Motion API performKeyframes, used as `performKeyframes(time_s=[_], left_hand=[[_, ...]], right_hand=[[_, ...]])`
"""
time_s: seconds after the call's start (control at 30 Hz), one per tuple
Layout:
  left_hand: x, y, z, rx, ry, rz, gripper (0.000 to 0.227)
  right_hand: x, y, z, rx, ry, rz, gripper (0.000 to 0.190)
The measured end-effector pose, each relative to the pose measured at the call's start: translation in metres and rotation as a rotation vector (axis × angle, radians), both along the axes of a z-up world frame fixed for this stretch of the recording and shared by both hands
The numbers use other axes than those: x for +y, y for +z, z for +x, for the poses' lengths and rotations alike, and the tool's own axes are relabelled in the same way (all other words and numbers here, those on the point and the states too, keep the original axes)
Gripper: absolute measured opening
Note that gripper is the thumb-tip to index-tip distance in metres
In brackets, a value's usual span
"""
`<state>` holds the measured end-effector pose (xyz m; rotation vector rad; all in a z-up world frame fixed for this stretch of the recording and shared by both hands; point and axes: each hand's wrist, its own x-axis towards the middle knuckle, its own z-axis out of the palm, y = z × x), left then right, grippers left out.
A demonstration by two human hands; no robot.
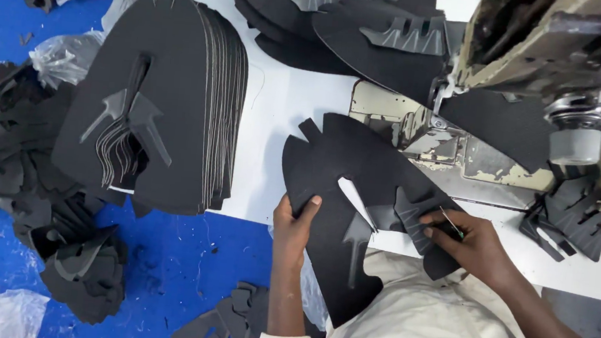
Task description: The person aligns a small black plastic piece onto a larger black carpet piece and sews them together using a sewing machine. They guide the material under the needle, trim the thread with scissors, and repeat the process for multiple pieces.
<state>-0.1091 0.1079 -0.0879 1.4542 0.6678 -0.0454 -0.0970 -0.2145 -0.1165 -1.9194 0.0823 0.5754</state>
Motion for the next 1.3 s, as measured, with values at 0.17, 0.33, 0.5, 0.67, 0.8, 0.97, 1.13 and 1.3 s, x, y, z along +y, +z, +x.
performKeyframes(time_s=[0.17, 0.33, 0.5, 0.67, 0.8, 0.97, 1.13, 1.3], left_hand=[[0.001, -0.011, -0.003, 0.019, 0.032, -0.033, 0.032], [-0.002, 0.001, -0.003, 0.026, 0.066, -0.128, 0.04], [-0.012, 0.024, -0.016, -0.062, 0.126, -0.279, 0.046], [-0.021, 0.036, -0.025, -0.175, 0.071, -0.297, 0.036], [-0.023, 0.012, -0.04, -0.13, 0.079, -0.266, 0.033], [-0.029, 0.041, -0.039, -0.221, -0.026, -0.144, 0.036], [-0.032, 0.049, -0.04, -0.224, -0.032, -0.153, 0.036], [-0.035, 0.05, -0.042, -0.251, -0.058, -0.159, 0.035]], right_hand=[[0.001, 0.0, 0.001, -0.036, 0.004, 0.005, 0.022], [-0.003, -0.003, 0.002, -0.012, -0.019, 0.014, 0.021], [0.021, 0.043, 0.009, -0.047, -0.085, 0.104, 0.021], [0.072, 0.083, 0.018, -0.072, 0.027, 0.164, 0.024], [0.099, 0.086, 0.016, -0.376, 0.194, 0.156, 0.027], [0.105, 0.104, 0.012, -0.278, 0.279, 0.099, 0.028], [0.093, 0.107, 0.003, -0.272, 0.242, 0.095, 0.034], [0.066, 0.095, 0.006, -0.239, 0.099, 0.121, 0.047]])
